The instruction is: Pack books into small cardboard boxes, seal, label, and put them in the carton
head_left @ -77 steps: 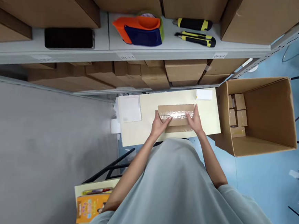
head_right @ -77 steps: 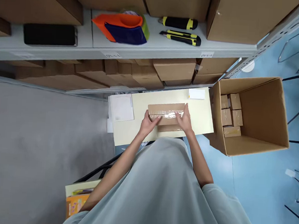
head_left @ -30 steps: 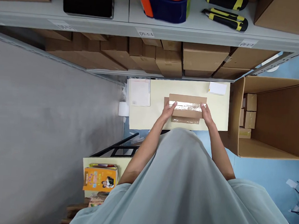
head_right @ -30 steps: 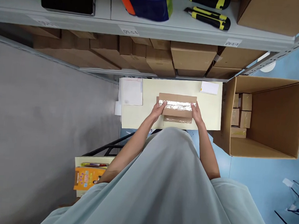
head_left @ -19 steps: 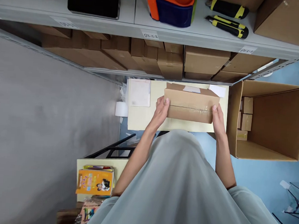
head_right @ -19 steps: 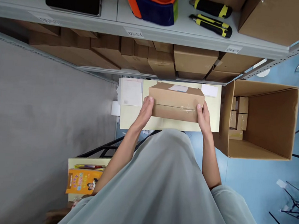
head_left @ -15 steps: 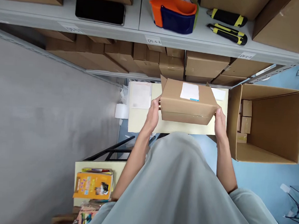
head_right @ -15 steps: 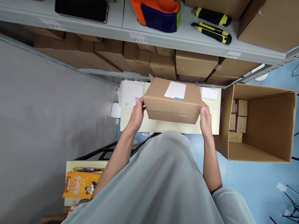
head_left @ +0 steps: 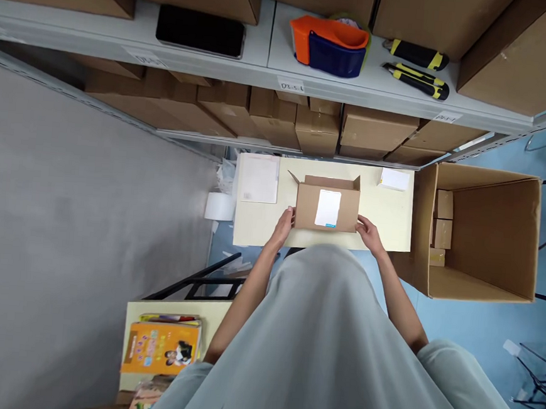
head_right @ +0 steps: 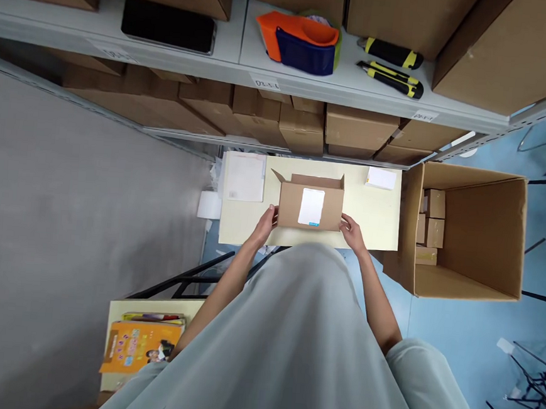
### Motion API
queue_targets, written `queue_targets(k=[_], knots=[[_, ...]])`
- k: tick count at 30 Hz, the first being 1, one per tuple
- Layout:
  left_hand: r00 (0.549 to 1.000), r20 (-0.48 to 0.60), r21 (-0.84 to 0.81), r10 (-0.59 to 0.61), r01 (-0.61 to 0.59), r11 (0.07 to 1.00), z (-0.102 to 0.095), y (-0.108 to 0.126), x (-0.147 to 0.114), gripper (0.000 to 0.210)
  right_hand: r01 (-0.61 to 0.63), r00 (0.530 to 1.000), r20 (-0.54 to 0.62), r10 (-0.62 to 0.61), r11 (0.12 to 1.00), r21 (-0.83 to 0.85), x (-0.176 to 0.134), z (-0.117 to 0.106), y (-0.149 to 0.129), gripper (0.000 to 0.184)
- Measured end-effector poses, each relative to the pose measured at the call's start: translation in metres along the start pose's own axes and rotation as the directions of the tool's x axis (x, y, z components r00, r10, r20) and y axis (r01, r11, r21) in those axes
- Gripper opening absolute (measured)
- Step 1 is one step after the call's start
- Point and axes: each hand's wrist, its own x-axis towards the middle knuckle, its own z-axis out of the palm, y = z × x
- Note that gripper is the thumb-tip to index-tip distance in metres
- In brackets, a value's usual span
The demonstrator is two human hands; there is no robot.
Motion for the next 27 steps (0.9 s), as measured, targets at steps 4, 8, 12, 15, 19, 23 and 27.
queue_targets(k=[4, 8, 12, 15, 19, 23, 27], knots=[[0.999, -0.021, -0.019, -0.025, 0.025, 0.999, -0.007, 0.012, 0.014, 0.073, -0.049, 0.993, -0.107, 0.044, 0.998, -0.040, 0.019, -0.006, -0.013, 0.083], [1.000, 0.013, 0.009, -0.006, 0.006, 1.000, -0.005, 0.039, 0.029, 0.075, -0.096, 0.993, -0.071, 0.097, 0.995, 0.021, 0.040, 0.000, -0.037, 0.085], [0.999, -0.003, 0.013, 0.055, -0.055, 0.998, -0.006, 0.063, 0.029, 0.076, -0.056, 0.996, -0.066, 0.059, 0.997, 0.051, 0.039, 0.006, -0.058, 0.087], [0.991, -0.041, -0.023, 0.125, -0.126, 0.992, -0.016, 0.074, 0.018, 0.074, 0.033, 0.989, -0.144, -0.026, 0.998, 0.047, 0.022, 0.003, -0.070, 0.092], [0.973, -0.019, -0.067, 0.228, -0.229, 0.971, -0.025, 0.076, -0.001, 0.066, 0.123, 0.976, -0.186, -0.116, 0.992, 0.031, -0.002, -0.001, -0.077, 0.090], [0.987, -0.056, -0.074, 0.150, -0.154, 0.985, -0.020, 0.060, -0.008, 0.061, 0.155, 0.979, -0.137, -0.152, 0.988, 0.008, -0.011, 0.004, -0.068, 0.080], [0.992, -0.123, -0.071, 0.002, -0.011, 0.997, -0.017, 0.035, -0.003, 0.053, 0.096, 0.986, -0.138, -0.097, 0.995, -0.018, -0.009, 0.008, -0.047, 0.076]])
